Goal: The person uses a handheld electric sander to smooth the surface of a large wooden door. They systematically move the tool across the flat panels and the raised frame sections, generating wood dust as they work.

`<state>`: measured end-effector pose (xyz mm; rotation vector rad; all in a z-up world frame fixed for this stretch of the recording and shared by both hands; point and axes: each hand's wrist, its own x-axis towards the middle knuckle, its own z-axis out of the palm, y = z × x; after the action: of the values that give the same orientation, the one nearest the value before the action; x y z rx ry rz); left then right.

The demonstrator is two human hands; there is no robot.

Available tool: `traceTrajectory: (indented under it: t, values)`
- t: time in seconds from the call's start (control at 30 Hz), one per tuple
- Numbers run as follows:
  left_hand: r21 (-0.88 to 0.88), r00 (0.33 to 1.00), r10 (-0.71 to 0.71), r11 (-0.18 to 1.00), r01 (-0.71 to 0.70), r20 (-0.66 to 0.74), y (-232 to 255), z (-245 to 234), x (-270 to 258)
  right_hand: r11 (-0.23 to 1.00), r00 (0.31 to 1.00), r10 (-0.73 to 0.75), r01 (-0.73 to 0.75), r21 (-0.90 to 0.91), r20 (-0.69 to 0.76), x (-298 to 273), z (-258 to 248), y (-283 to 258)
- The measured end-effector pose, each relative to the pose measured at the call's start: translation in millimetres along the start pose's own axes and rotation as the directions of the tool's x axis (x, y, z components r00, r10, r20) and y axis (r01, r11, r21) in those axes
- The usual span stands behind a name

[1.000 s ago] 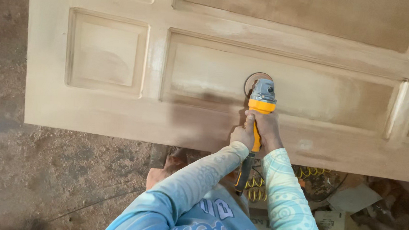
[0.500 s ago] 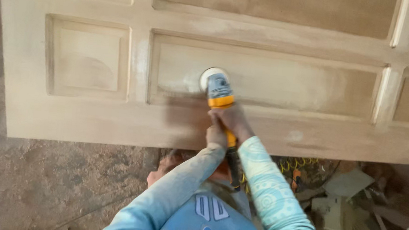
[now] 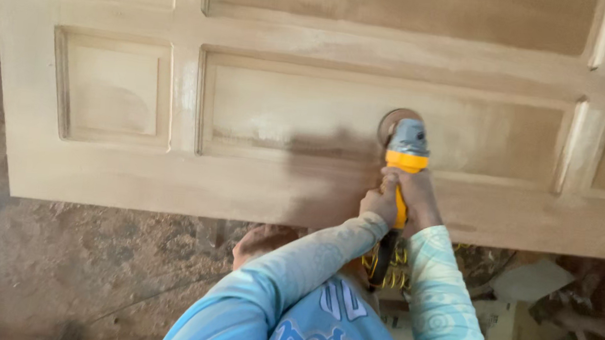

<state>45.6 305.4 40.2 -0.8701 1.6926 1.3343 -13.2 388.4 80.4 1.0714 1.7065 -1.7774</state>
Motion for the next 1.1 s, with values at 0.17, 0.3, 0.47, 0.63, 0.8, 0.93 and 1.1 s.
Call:
traceTrajectory:
  t: [0.17, 0.3, 0.47, 0.63, 0.8, 0.93, 1.1]
  values:
    - [0.195, 0.997, -0.012, 0.981, -0.003, 0.077, 4, 32, -10, 0.995, 0.988, -0.103, 0.1, -0.025, -0.115, -17, -38, 3]
    - [0.146, 0.998, 0.009, 0.989, -0.018, 0.064, -8, 20, -18, 0.998, 0.99, -0.066, 0.066, 0.0, -0.127, -28, -26, 13]
    - [0.133, 0.999, 0.02, 0.991, -0.025, 0.039, -24, -19, -15, 0.993, 0.99, -0.109, 0.105, -0.057, -0.084, -32, 15, 22]
    - [0.069, 1.0, 0.025, 0.997, -0.026, 0.004, -36, -64, -22, 0.996, 0.995, -0.089, 0.089, -0.012, -0.052, -45, 63, 28]
    - [0.027, 0.998, 0.036, 0.999, -0.035, -0.042, -48, -103, -29, 0.991, 0.992, -0.12, 0.119, -0.054, -0.026, -58, 105, 34]
    - [0.015, 0.998, 0.01, 1.0, -0.009, -0.065, -60, -130, -26, 0.992, 0.995, -0.089, 0.093, -0.083, 0.046, -62, 135, 39]
    - [-0.071, 0.995, -0.003, 0.997, -0.004, -0.101, -67, -167, -23, 0.994, 0.996, -0.04, 0.048, -0.094, 0.076, -71, 181, 35]
